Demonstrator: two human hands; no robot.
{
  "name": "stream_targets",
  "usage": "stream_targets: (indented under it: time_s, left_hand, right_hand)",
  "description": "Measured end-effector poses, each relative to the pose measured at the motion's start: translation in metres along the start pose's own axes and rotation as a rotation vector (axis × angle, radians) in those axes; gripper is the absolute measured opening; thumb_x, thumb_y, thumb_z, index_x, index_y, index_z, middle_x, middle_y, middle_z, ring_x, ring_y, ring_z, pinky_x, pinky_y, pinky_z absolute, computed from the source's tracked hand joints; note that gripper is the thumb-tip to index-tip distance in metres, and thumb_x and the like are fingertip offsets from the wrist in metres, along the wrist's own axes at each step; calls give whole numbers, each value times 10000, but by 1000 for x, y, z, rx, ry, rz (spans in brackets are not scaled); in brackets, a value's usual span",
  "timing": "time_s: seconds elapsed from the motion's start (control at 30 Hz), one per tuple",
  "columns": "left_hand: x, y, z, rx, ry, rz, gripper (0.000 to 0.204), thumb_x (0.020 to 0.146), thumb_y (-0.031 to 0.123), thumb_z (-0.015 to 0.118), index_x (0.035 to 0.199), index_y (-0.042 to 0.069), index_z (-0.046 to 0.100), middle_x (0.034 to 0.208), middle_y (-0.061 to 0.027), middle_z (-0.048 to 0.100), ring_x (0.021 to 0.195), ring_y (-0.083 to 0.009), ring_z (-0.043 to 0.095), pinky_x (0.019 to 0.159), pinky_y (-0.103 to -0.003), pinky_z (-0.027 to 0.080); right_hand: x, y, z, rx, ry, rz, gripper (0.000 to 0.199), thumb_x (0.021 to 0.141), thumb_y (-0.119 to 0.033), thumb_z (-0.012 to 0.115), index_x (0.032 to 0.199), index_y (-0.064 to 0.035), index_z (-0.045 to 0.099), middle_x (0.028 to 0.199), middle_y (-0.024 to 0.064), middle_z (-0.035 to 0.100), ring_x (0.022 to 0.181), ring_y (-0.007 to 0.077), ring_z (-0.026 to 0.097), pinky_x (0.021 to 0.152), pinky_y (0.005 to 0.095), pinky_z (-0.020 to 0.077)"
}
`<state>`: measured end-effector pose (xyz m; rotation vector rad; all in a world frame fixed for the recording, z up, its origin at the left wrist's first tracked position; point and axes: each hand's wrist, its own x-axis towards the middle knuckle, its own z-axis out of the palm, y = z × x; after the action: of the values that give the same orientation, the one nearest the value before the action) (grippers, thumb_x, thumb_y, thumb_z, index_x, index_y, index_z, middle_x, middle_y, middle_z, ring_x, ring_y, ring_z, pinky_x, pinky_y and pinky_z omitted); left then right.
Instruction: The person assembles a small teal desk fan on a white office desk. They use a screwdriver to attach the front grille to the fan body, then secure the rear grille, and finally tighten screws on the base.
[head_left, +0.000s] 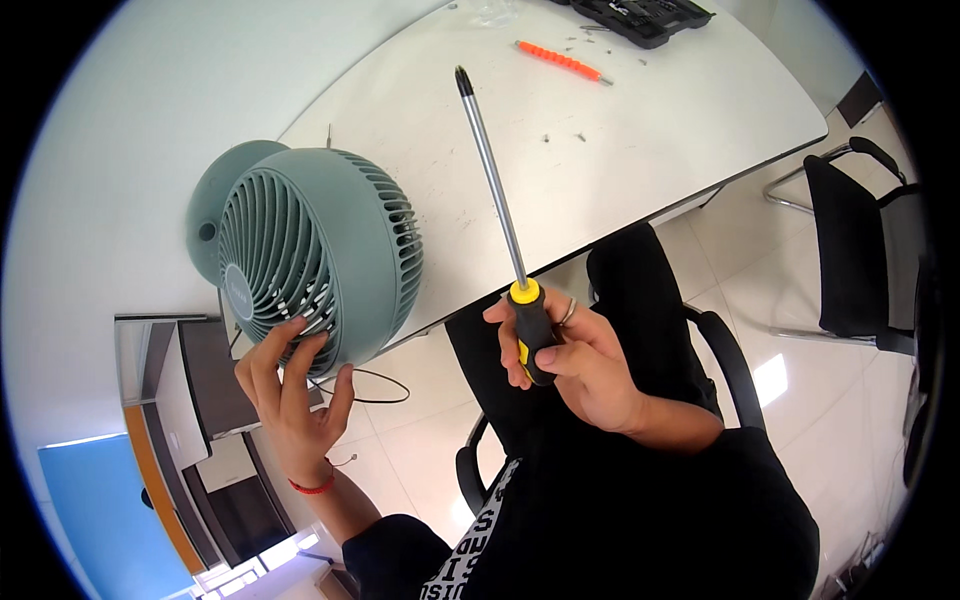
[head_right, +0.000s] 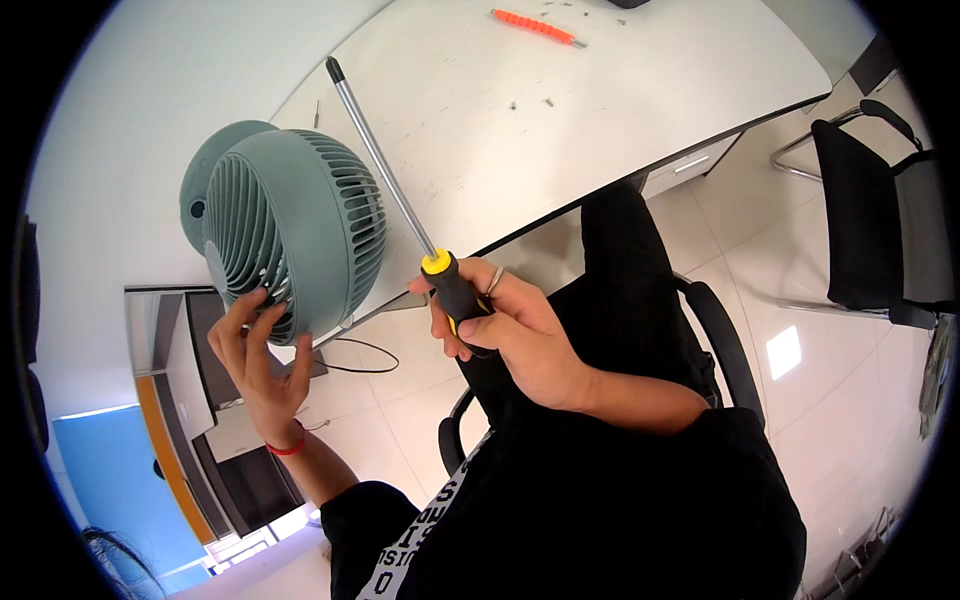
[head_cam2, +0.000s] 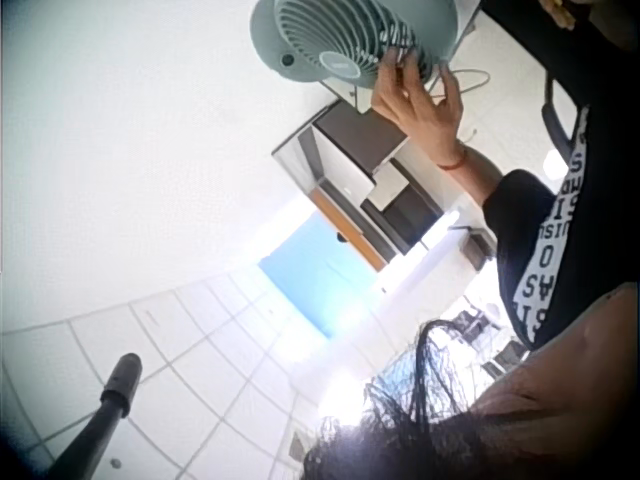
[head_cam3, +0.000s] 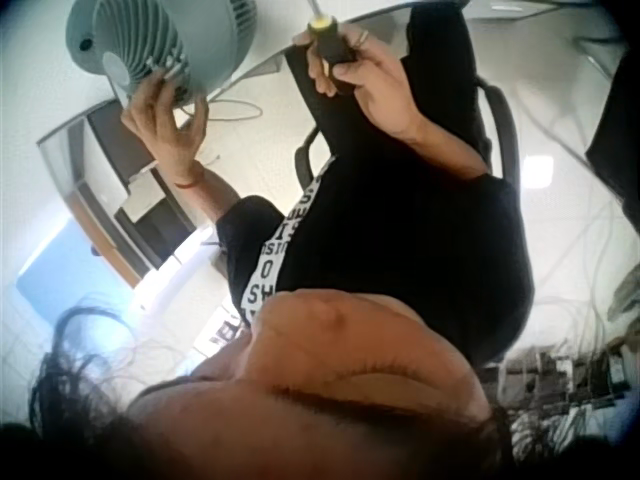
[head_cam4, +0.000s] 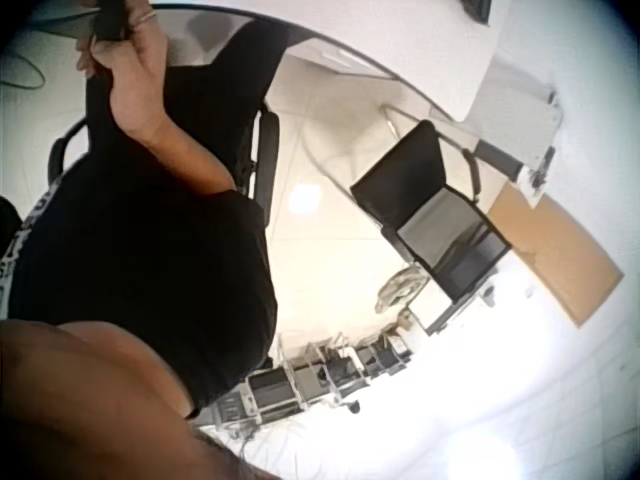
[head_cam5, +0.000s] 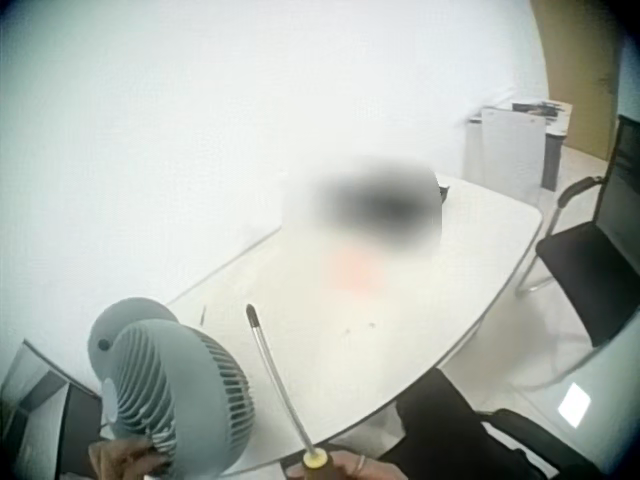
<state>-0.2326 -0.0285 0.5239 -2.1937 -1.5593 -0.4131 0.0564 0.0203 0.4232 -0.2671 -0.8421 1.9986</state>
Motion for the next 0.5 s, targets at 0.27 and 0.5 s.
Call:
stream_targets:
  time_s: [0.27, 0.5]
  left_hand:
    - [-13, -10, 8, -11, 99, -34, 710, 682, 244, 935, 1301, 96, 622, 1385, -73, 590, 1231, -300, 508, 1009, -434, 424]
    - [-29, -13, 28, -152, 316, -308, 1076, 688, 513, 926, 1525, 101, 391, 1595, -197, 321, 1475, -399, 308, 1177, -545, 303]
  right_hand:
    - [5, 12, 0, -136, 84, -1, 394, 953, -22, 508, 1343, 0, 556, 959, 44, 586, 819, 99, 545, 755, 253, 457]
    - [59, 11, -8, -367, 265, -27, 167, 1011, -98, 603, 1156, -36, 548, 912, -3, 540, 799, 74, 525, 737, 233, 446]
